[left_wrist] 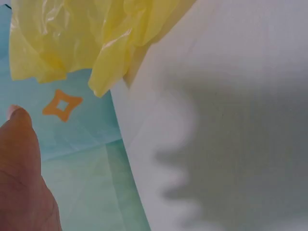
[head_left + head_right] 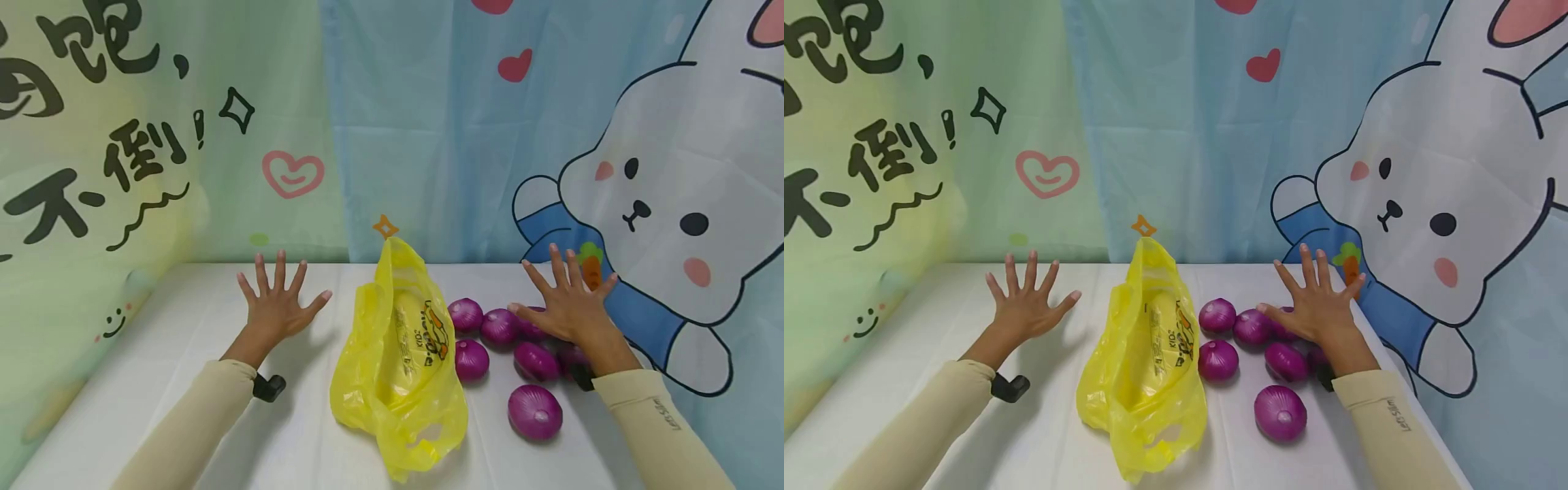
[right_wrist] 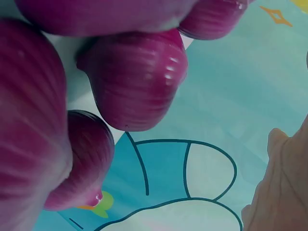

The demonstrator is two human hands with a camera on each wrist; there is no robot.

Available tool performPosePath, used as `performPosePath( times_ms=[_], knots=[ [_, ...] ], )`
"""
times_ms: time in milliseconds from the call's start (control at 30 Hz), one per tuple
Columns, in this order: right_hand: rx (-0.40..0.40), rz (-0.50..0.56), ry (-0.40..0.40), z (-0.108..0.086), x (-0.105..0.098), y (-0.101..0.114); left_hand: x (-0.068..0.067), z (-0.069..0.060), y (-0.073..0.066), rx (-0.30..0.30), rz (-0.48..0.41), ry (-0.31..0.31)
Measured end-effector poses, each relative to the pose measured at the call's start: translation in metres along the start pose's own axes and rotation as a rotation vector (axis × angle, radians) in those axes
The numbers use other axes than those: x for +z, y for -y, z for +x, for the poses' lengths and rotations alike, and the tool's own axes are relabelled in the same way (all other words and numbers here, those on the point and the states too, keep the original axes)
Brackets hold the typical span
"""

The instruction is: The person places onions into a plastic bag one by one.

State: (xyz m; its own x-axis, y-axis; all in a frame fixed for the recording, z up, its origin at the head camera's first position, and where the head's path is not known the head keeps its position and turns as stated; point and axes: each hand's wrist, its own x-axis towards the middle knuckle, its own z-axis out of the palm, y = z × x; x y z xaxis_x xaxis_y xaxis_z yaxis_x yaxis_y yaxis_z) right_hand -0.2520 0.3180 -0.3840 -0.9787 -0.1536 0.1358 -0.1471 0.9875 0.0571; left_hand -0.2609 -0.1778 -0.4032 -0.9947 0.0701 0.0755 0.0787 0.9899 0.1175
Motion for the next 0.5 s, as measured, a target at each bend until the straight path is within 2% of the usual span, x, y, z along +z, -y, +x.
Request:
performPosePath(
  times_ms=[67, 167, 267, 367, 500],
  knots=[
    [-0.012, -0.007, -0.004, 0.0, 0.0, 0.002, 0.001, 0.0, 0.001, -0.003, -0.001, -0.006],
    [-0.034, -0.007, -0.022, -0.005, -0.001, 0.005, 0.0, -0.001, 0.003, 0.004, -0.002, -0.054],
    [-0.068, 0.027, -0.06, -0.017, -0.004, 0.006, -0.005, -0.001, 0.003, 0.016, -0.049, -0.1],
    [-0.125, 0.095, -0.108, -0.032, -0.009, 0.004, -0.01, -0.003, 0.003, 0.024, -0.175, -0.131],
    [-0.18, 0.233, -0.15, -0.056, -0.016, 0.001, -0.015, -0.006, 0.004, 0.051, -0.411, -0.161]
  ],
)
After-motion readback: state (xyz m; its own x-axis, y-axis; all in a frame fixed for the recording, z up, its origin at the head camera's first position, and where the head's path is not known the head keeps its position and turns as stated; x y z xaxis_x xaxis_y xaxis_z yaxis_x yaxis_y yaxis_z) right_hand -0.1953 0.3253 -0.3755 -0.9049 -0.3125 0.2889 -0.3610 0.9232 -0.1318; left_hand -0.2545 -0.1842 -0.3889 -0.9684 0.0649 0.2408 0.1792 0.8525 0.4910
